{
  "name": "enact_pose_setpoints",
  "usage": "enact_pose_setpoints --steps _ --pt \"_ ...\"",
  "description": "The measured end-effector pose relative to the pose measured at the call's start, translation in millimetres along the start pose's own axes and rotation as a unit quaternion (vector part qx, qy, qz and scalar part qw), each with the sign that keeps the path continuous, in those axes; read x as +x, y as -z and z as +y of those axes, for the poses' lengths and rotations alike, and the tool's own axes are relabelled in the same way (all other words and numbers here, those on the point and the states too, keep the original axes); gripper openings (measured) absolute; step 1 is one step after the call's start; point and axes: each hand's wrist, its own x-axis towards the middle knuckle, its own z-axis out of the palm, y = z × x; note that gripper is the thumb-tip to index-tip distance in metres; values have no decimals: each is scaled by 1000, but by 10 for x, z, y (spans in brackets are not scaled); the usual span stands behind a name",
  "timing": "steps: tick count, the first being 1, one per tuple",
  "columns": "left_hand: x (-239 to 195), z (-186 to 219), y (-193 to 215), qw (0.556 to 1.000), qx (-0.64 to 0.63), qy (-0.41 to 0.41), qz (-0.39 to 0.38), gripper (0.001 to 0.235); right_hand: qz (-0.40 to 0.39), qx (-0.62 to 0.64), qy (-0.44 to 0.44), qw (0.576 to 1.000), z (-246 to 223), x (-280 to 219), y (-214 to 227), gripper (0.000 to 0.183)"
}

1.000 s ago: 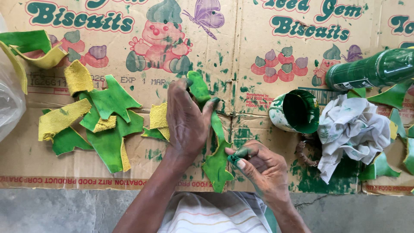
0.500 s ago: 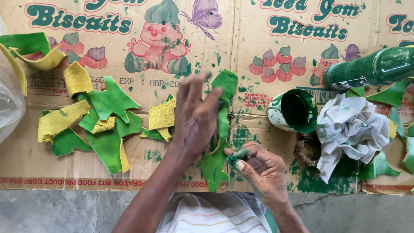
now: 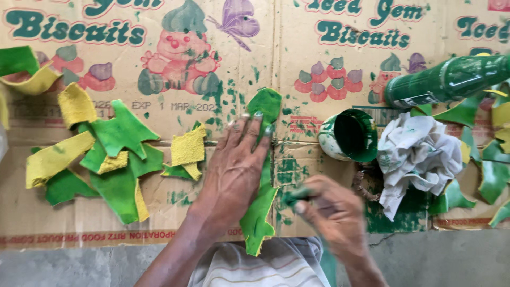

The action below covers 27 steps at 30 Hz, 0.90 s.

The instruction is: The person repeatedly picks up yellow foam pieces and paints them green using a small sponge. They dip the sponge into a green paint container, apply paint to the foam, and place the painted pieces on a cardboard surface.

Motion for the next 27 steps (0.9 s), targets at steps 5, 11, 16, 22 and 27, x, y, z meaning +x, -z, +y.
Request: enact_pose_setpoints --steps 5,11,16,22,27 --pt "-30 160 -203 1000 -4 19 -2 70 227 -432 145 861 -402 281 547 25" --pt "-169 158 -380 998 -6 22 51 75 141 -535 205 807 -347 747 710 20" --pt "-134 134 -421 997 -40 19 58 74 71 -600 216 767 -230 934 726 8" --pt "-165 63 -312 1000 25 8 5 68 69 -583 218 780 -294 859 807 10" --pt "-210 19 -205 1000 5 -13 5 70 36 -605 205 769 -231 876 802 11"
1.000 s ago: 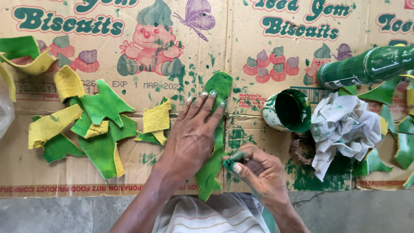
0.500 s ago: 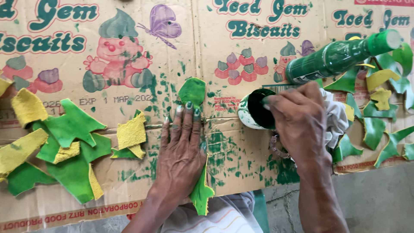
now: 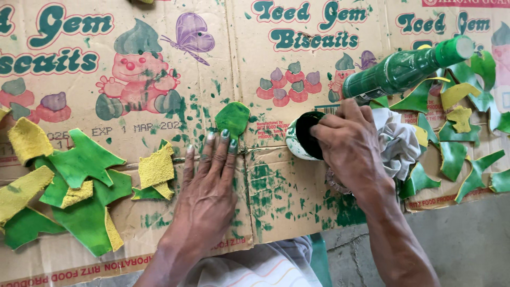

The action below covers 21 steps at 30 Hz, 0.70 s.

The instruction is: The person repeatedly picks up yellow foam pieces and paints them green using a small sponge. They dip the sponge into a green paint container, apply paint to the foam, and place the painted pieces on a cardboard surface.

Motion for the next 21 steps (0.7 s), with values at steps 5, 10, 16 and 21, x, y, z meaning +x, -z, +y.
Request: enact_pose_setpoints --steps 5,10,16,21 --pt "-42 72 -24 998 -48 25 27 75 89 23 -49 995 -143 -90 324 13" --pt "-10 56 23 994 -59 50 75 56 165 103 -66 979 -537 -71 591 17" --pt "23 -118 46 989 -70 27 128 46 85 289 -132 944 -1109 1 123 15" --pt "-139 -43 -7 994 2 31 109 58 99 226 -127 961 -1194 255 -229 17"
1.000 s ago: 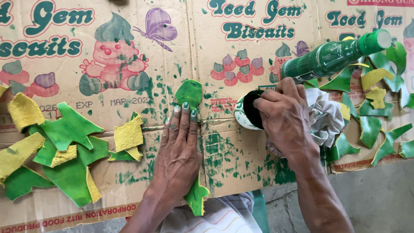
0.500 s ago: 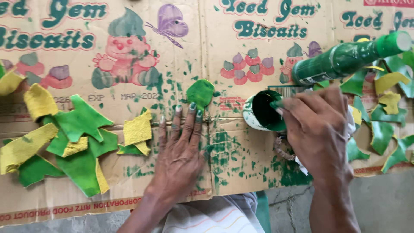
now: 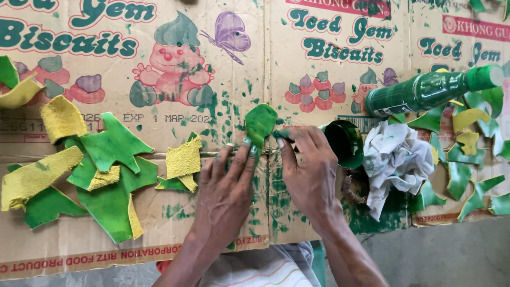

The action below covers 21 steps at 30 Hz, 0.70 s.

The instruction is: The person repeatedly picks up yellow foam pieces and paints them green using a small sponge. They dip the sponge into a green paint container, apply paint to the foam, and place the painted pieces on a cardboard surface.

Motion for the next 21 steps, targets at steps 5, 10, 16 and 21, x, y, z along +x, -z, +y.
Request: enact_pose_setpoints --steps 5,10,16,21 --pt "17 8 -82 1000 14 -5 7 68 18 -18 12 1000 58 141 -208 15" --pt "66 31 -163 1000 1 14 -9 60 20 -47 7 999 98 214 -311 14" --pt "56 19 -161 999 -15 17 -28 58 -45 -16 -15 999 150 179 -324 12" --pt "72 17 -153 1000 -10 12 -27 56 -32 -30 43 998 281 199 -381 14"
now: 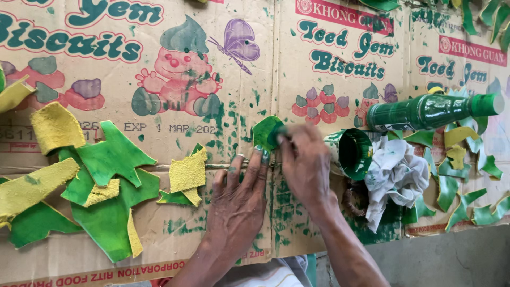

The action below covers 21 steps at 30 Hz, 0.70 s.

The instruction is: The person repeatedly picks up yellow foam pieces and paints them green using a small sponge. They dip the sponge into a green paint container, apply paint to the foam, and place the painted pieces on a cardboard surface.

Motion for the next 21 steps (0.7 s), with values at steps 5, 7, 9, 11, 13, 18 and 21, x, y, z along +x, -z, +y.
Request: enact_pose_setpoints --steps 5,7,9,11,13,18,21 --pt "17 -8 29 1000 -1 -1 5 59 -24 -30 -51 998 72 35 -16 12" --pt "22 -6 32 1000 -4 0 8 60 14 -40 -56 998 133 184 -121 13" --pt "22 -15 41 1000 -17 5 19 60 -21 29 -66 997 86 119 -111 11" --pt "10 -27 58 999 -27 2 26 58 -41 57 -63 996 48 81 -91 10" --pt "1 -43 58 999 -34 2 37 56 -46 43 -53 997 54 76 -58 9" --pt "-26 -55 54 997 -57 6 47 52 -9 47 45 998 3 118 -139 14" --pt "-26 -50 75 992 -110 7 59 51 -15 43 58 997 -11 141 -85 14"
